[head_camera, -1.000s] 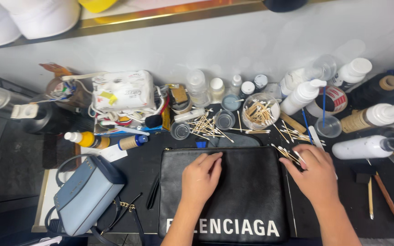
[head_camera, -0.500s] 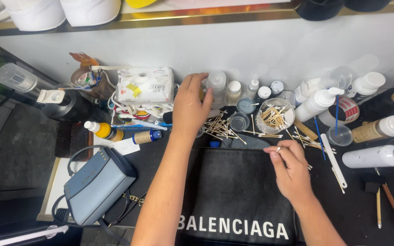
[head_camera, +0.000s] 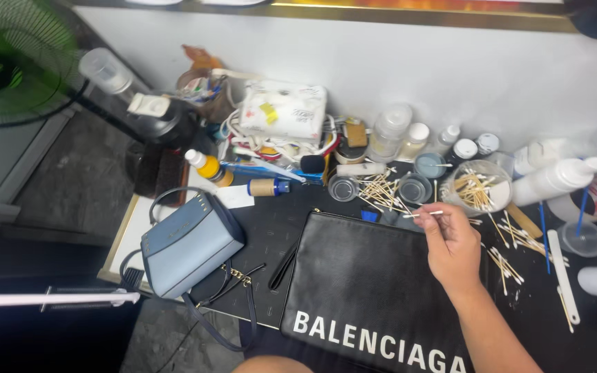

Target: The person cleans and details a black leather bag using cotton swabs and a thin brush to apply a cleaning solution to the white printed lettering on the bag's surface.

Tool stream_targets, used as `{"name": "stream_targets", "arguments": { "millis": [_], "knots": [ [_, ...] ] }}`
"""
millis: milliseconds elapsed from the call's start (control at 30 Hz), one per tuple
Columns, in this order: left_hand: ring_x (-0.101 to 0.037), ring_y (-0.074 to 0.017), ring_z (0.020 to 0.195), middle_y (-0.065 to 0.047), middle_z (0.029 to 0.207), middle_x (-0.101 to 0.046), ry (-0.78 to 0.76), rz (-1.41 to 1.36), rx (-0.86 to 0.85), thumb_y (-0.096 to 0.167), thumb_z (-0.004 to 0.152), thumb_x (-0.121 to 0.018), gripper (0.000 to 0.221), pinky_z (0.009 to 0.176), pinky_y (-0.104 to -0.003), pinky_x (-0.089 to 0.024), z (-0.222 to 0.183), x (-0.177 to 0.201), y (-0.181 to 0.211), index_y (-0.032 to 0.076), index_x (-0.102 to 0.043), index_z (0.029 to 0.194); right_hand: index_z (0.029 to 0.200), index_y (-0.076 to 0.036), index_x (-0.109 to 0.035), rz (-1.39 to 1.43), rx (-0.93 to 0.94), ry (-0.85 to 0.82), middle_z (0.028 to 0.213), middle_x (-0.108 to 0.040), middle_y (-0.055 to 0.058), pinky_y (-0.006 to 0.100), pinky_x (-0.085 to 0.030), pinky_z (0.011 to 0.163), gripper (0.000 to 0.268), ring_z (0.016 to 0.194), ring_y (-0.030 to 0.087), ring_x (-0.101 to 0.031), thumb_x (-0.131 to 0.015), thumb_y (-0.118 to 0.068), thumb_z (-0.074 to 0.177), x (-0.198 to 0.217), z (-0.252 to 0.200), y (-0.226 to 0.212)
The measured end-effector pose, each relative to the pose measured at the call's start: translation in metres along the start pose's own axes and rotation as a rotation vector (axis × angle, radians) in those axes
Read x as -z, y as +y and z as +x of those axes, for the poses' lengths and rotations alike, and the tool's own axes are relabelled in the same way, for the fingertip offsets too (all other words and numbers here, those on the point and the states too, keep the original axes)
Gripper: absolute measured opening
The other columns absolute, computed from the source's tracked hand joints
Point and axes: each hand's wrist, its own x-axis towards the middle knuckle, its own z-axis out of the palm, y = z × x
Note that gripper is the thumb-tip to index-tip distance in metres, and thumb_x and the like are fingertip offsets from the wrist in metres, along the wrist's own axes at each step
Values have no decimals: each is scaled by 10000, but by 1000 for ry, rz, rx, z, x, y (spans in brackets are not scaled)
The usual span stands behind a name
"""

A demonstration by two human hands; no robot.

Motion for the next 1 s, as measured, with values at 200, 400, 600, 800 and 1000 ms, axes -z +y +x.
{"name": "stream_targets", "arguments": {
  "millis": [200,400,600,800,1000],
  "knots": [
    [-730,-142,887,-74,985,-769,72,144,-153,307,1014,-584,350,790,-294,-582,-8,-2,22,-1,-742,1068,1142,52,-689,-107,109,-17,1085,-734,106,249,-551,885,161,974,120,-693,-631,-50,1031,-22,18,-23],
    [-731,-133,852,-76,944,-767,81,233,-212,235,989,-606,283,757,-284,-579,-18,-3,19,-3,-739,1065,1109,35,-725,-152,28,42,1021,-761,88,224,-551,829,146,914,106,-703,-709,-17,974,-24,19,-21],
    [-733,-124,817,-78,903,-765,153,369,-237,163,965,-628,222,725,-274,-576,-42,8,23,-5,-735,1063,1107,34,-685,99,-37,8,1057,-741,100,243,-566,897,127,982,116,-710,-688,18,982,-35,20,7],
    [-735,-115,781,-80,862,-762,344,621,-259,91,940,-650,175,693,-263,-572,-53,20,29,-7,-731,1060,1049,34,-678,142,32,-84,1081,-734,95,240,-566,891,72,985,99,-699,-694,18,981,-57,41,13],
    [-629,-111,559,-69,661,-714,908,773,210,91,925,-693,110,530,-256,-479,-91,86,-79,-10,-731,906,987,24,-716,-137,12,-135,931,-762,47,209,-543,693,92,769,54,-680,-745,-39,926,-77,58,9]
  ]
}}
